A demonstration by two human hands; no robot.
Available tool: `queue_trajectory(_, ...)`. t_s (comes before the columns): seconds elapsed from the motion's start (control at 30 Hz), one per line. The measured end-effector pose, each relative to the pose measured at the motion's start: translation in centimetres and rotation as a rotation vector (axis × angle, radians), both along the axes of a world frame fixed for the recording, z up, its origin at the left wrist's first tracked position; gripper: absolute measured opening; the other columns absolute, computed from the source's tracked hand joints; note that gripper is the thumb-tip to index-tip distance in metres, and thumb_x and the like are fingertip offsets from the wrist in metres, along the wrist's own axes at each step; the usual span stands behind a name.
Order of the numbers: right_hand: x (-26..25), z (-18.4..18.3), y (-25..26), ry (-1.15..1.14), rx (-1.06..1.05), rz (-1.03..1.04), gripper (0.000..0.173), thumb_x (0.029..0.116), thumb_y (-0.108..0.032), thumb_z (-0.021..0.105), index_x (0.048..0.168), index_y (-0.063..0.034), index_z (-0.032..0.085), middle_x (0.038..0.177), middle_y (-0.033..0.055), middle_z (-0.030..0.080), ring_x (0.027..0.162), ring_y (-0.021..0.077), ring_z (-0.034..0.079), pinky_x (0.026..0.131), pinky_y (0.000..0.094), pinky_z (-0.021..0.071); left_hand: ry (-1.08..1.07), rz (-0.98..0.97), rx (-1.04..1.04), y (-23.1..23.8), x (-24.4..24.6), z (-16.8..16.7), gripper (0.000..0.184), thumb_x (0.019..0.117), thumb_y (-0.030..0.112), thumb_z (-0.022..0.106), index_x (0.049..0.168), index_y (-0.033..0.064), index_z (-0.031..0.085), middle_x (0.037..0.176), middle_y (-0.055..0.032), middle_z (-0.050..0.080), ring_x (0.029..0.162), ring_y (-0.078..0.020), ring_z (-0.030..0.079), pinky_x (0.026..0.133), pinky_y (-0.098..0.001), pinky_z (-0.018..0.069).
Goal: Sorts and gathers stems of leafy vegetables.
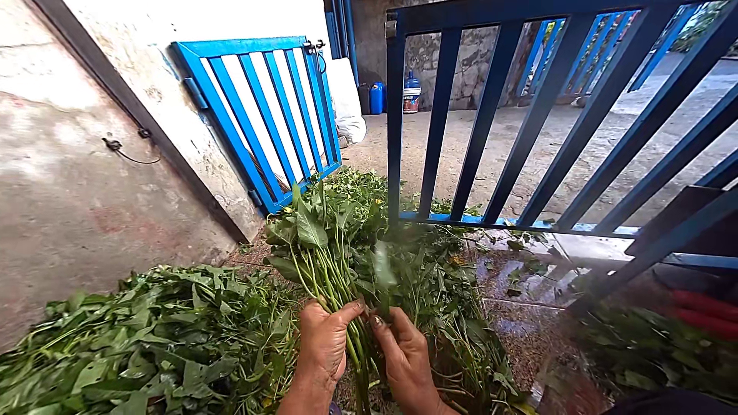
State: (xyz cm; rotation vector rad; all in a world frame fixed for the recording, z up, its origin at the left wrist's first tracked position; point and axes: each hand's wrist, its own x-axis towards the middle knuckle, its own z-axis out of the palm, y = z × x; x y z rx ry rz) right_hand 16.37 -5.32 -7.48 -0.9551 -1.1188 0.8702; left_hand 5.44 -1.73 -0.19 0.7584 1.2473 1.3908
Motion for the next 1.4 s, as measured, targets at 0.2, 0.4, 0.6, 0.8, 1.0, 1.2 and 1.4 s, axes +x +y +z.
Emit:
queue_trajectory(0.2, 1.3, -4.5, -1.6, -0.555, 0.398, -0.209, 0.016, 0.101, -0.012, 0.054, 0.106, -0.0037, 0.068, 0.091, 0.0083, 0.067, 0.083, 0.0139, 0.068, 0.075, 0.0267, 0.0602, 0.101, 0.01, -0.012, -0.1, -0.3, -0.7, 0.033, 0.0738, -0.02, 0.076, 0.101, -0.0104, 0.06, 0.083, -0.021, 0.072, 0.07, -0.0272, 0.073, 0.065, -0.0374, 0.0641)
queue_trajectory(0.4, 7.5, -7.9, -5.6, -1.194, -0.23, 0.581, 0.023, 0.0995, -0.02, 0.062, 0.111, -0.0026, 0.071, 0.109, 0.0238, 0.067, 0.105, 0.0414, 0.067, 0.085, 0.0555, 0.0582, 0.19, 0.191, 0.059, 0.7, -3.0, 0.4, 0.039, 0.0726, -0.021, 0.078, 0.104, -0.0071, 0.06, 0.084, -0.0151, 0.074, 0.071, -0.0216, 0.074, 0.064, -0.0335, 0.0636)
queue_trajectory(0.6, 7.9, -2.2, -1.8, -1.017, -0.365, 0.471, 0.036, 0.093, -0.023, 0.057, 0.122, -0.0056, 0.066, 0.121, 0.0177, 0.063, 0.114, 0.0344, 0.063, 0.092, 0.0527, 0.0547, 0.147, 0.148, 0.039, 0.4, -1.5, -0.1, 0.042, 0.0705, -0.023, 0.079, 0.105, -0.0082, 0.059, 0.085, -0.0177, 0.073, 0.068, -0.0252, 0.074, 0.06, -0.0358, 0.0643)
queue_trajectory(0.8, 4.7, -4.7, -2.8, -0.635, 0.06, 0.307, 0.039, 0.1072, -0.026, 0.033, 0.098, -0.0022, 0.063, 0.086, 0.0127, 0.063, 0.084, 0.025, 0.065, 0.077, 0.0451, 0.0538, 0.053, 0.201, 0.057, 0.6, -1.3, 0.6, 0.038, 0.0789, -0.019, 0.073, 0.112, -0.0075, 0.059, 0.085, -0.0174, 0.074, 0.068, -0.0257, 0.074, 0.061, -0.0383, 0.0641)
queue_trajectory(1.0, 10.1, -13.9, -5.5, -1.105, -0.513, 0.436, 0.036, 0.1031, -0.027, 0.05, 0.118, -0.002, 0.071, 0.125, 0.0243, 0.064, 0.122, 0.0413, 0.059, 0.101, 0.0579, 0.0486, 0.129, 0.528, 0.255, 0.9, -7.1, 2.9, 0.041, 0.0797, -0.014, 0.075, 0.115, -0.0014, 0.057, 0.087, -0.0097, 0.073, 0.071, -0.0211, 0.074, 0.063, -0.0369, 0.0649)
queue_trajectory(1.2, 8.5, -14.4, 1.9, -1.202, -0.797, 0.162, 0.037, 0.104, -0.03, 0.05, 0.127, -0.0065, 0.067, 0.131, 0.0186, 0.063, 0.127, 0.0359, 0.059, 0.102, 0.0517, 0.0512, 0.083, 0.517, 0.162, 0.8, -5.8, 2.5, 0.039, 0.0812, -0.012, 0.075, 0.114, -0.0024, 0.057, 0.087, -0.0129, 0.073, 0.071, -0.023, 0.074, 0.062, -0.0368, 0.0645)
queue_trajectory(1.4, 8.3, -15.3, 6.1, -1.003, -1.114, 0.029, 0.034, 0.1026, -0.03, 0.051, 0.125, -0.01, 0.068, 0.133, 0.0143, 0.065, 0.125, 0.032, 0.063, 0.1, 0.0546, 0.0519, 0.004, 0.395, 0.035, 1.1, -4.8, 2.0, 0.034, 0.0855, -0.011, 0.072, 0.114, -0.0066, 0.056, 0.088, -0.0198, 0.072, 0.069, -0.0275, 0.074, 0.06, -0.0384, 0.0638)
